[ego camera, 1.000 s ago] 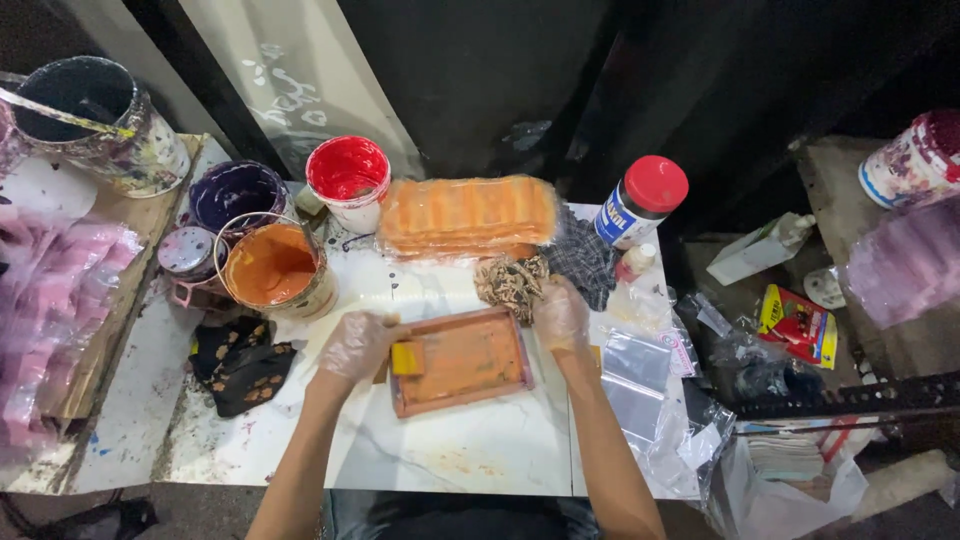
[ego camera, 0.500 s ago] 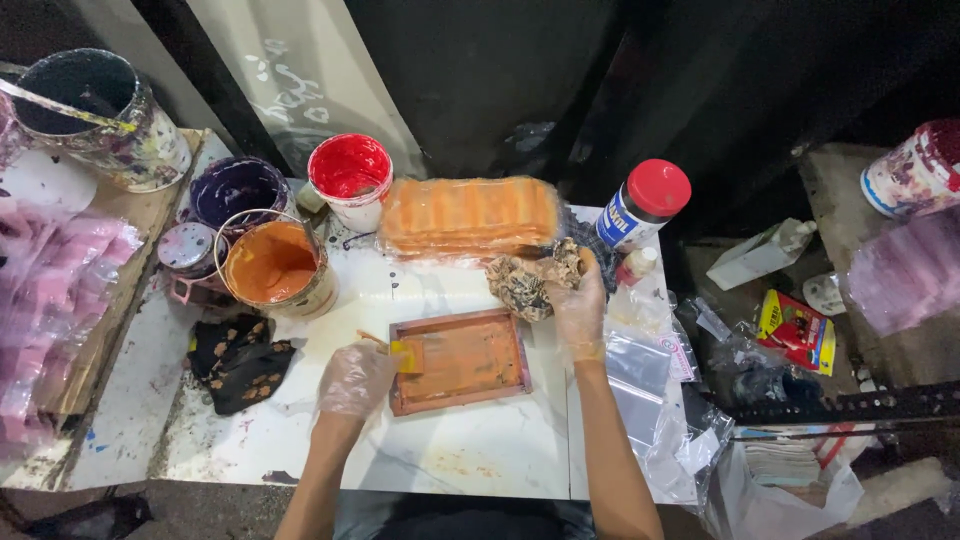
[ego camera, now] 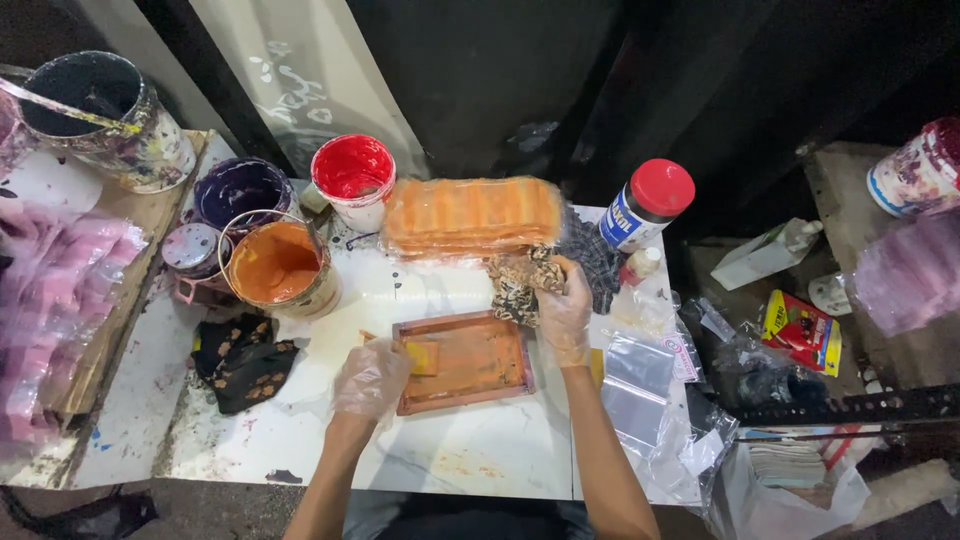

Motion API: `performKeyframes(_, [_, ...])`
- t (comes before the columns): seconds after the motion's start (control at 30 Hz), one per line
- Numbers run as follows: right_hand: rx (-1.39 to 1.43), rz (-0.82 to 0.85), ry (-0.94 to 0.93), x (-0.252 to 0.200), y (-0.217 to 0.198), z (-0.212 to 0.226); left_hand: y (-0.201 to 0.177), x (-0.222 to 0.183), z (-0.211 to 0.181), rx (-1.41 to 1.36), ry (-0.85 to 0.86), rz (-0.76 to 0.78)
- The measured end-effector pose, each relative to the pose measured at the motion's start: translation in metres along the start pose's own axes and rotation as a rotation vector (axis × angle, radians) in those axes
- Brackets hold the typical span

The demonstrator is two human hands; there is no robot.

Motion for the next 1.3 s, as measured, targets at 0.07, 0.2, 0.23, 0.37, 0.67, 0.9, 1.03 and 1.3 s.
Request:
performKeyframes(0.07, [-0.024,0.0,-0.044,0.001,0.003,0.001,-0.012,-0.005,-0.015,0.017,0.031,0.007])
performKeyframes(0.2, [-0.018,0.039,-0.1,-0.003,0.003,0.012,-0.021,-0.01,-0.019,-0.081,0.028,-0.004])
performKeyframes(0.23, [-0.01,0.104,-0.138,-0.003,0.009,0.02,-0.03,-0.013,-0.03,-0.046,0.095,-0.038])
performKeyframes(0.37, [-0.181,0.276,-0.118,-0.013,0.028,0.049,-0.013,0.006,-0.014,-0.056,0.218,0.02])
performKeyframes(0.67, [-0.506,0.261,-0.773,-0.057,0.073,0.004,-0.031,0.01,-0.023,-0.118,0.267,-0.08])
performKeyframes(0.9, [-0.304,0.809,-0.885,-0.138,0.115,0.11,-0.004,0.022,0.014,-0.344,-0.009,-0.05])
performKeyframes(1.03, [-0.491,0.806,-0.92,-0.143,0.122,0.106,0.018,0.04,0.039,-0.512,0.009,-0.056])
performKeyframes(1.3, [-0.578,0.79,-0.896,-0.144,0.128,0.112,0.025,0.05,0.054,-0.49,-0.065,-0.067])
Point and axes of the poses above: each hand's wrist, its own x-axis towards the middle knuckle, its own y-axis out of the palm, z = x × y, the point moved 8 cm from there along x, towards the middle knuckle, and after that the axes turned 2 degrees about -z, right-handed, at the moved point
